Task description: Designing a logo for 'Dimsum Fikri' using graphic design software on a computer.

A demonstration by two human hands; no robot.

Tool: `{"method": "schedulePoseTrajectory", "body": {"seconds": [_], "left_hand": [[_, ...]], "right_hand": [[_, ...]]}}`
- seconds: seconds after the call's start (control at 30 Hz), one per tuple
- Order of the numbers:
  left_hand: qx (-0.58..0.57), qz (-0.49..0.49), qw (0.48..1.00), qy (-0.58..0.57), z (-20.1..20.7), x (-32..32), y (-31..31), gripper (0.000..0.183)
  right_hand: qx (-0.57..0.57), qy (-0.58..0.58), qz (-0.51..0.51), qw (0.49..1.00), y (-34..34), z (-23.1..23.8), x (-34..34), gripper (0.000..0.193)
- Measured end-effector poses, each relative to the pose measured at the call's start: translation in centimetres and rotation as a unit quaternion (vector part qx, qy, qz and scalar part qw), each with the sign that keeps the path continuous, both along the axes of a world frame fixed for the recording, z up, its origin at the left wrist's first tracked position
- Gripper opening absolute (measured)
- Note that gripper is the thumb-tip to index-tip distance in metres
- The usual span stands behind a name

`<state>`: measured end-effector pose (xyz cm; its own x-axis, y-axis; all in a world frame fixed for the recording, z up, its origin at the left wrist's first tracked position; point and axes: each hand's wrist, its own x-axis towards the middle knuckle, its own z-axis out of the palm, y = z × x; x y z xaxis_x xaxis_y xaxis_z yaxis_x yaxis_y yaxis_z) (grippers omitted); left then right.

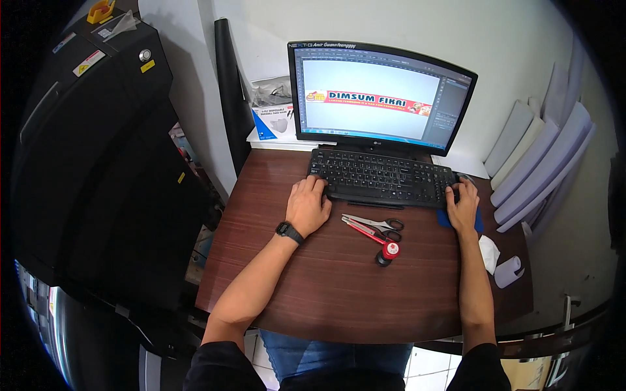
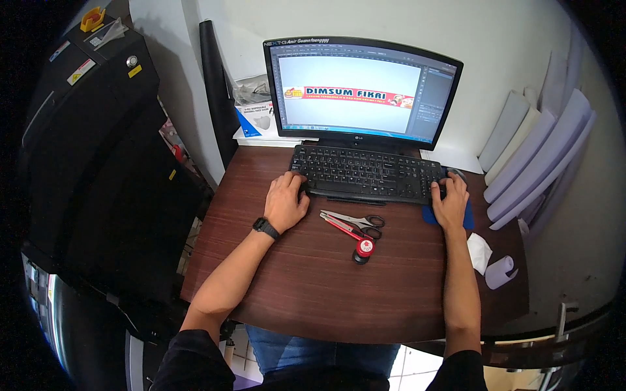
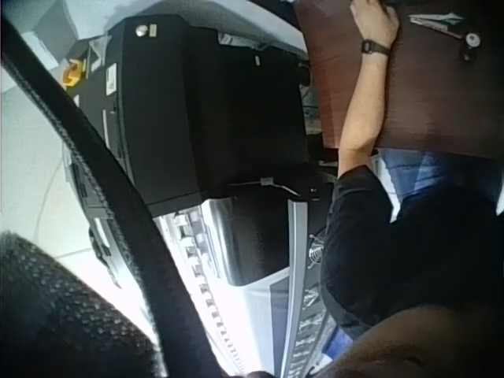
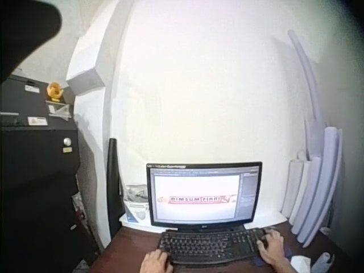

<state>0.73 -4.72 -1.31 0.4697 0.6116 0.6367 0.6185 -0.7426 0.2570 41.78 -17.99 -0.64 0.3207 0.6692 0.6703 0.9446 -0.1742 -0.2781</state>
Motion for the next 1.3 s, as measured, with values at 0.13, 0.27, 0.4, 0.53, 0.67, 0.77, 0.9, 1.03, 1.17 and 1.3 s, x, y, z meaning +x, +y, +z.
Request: {"method": "schedulePoseTrajectory", "body": {"seconds": [0.13, 0.27, 0.4, 0.53, 0.67, 0.77, 0.9, 1.03, 1.17, 1.3], "left_hand": [[-0.008, -0.003, 1.0, -0.011, 0.0, 0.1, 0.0, 0.03], [-0.013, -0.003, 1.0, -0.01, 0.1, -0.1, 0.0, 0.032], [-0.008, 0.002, 1.0, 0.003, 0.3, 0.1, -0.1, 0.032], [0.018, -0.027, 0.999, 0.034, 0.8, 0.7, -0.7, 0.033], [0.04, -0.099, 0.991, 0.075, 1.3, 1.0, -0.7, 0.04], [0.022, -0.122, 0.988, 0.095, 0.9, 1.2, -0.4, 0.047], [-0.009, -0.12, 0.984, 0.131, 0.9, 0.6, -0.2, 0.049], [-0.044, -0.127, 0.983, 0.122, 1.0, 0.8, -0.4, 0.047], [-0.065, -0.132, 0.979, 0.142, 1.3, 1.4, -0.4, 0.048], [-0.095, -0.092, 0.981, 0.141, 1.5, 1.0, -0.8, 0.05]], "right_hand": [[-0.007, -0.008, -0.003, 1.0, 0.1, -0.2, 0.5, 0.029], [-0.018, 0.009, -0.002, 1.0, 0.0, 0.2, 0.0, 0.03], [0.02, -0.017, -0.013, 1.0, 0.0, 1.2, 0.6, 0.032], [-0.033, 0.009, -0.069, 0.997, -0.1, 2.3, 3.6, 0.039], [-0.005, -0.02, -0.06, 0.998, 0.2, 1.4, 5.2, 0.04], [-0.008, 0.004, -0.014, 1.0, 0.8, 0.2, 5.7, 0.04], [-0.023, 0.02, -0.013, 0.999, 1.6, -0.5, 6.2, 0.035], [-0.022, 0.019, -0.025, 0.999, 1.3, -1.0, 6.5, 0.031], [0.009, 0.002, -0.027, 1.0, 1.1, -0.9, 7.2, 0.031], [0.007, 0.014, -0.007, 1.0, 1.8, -0.8, 6.2, 0.031]]}}
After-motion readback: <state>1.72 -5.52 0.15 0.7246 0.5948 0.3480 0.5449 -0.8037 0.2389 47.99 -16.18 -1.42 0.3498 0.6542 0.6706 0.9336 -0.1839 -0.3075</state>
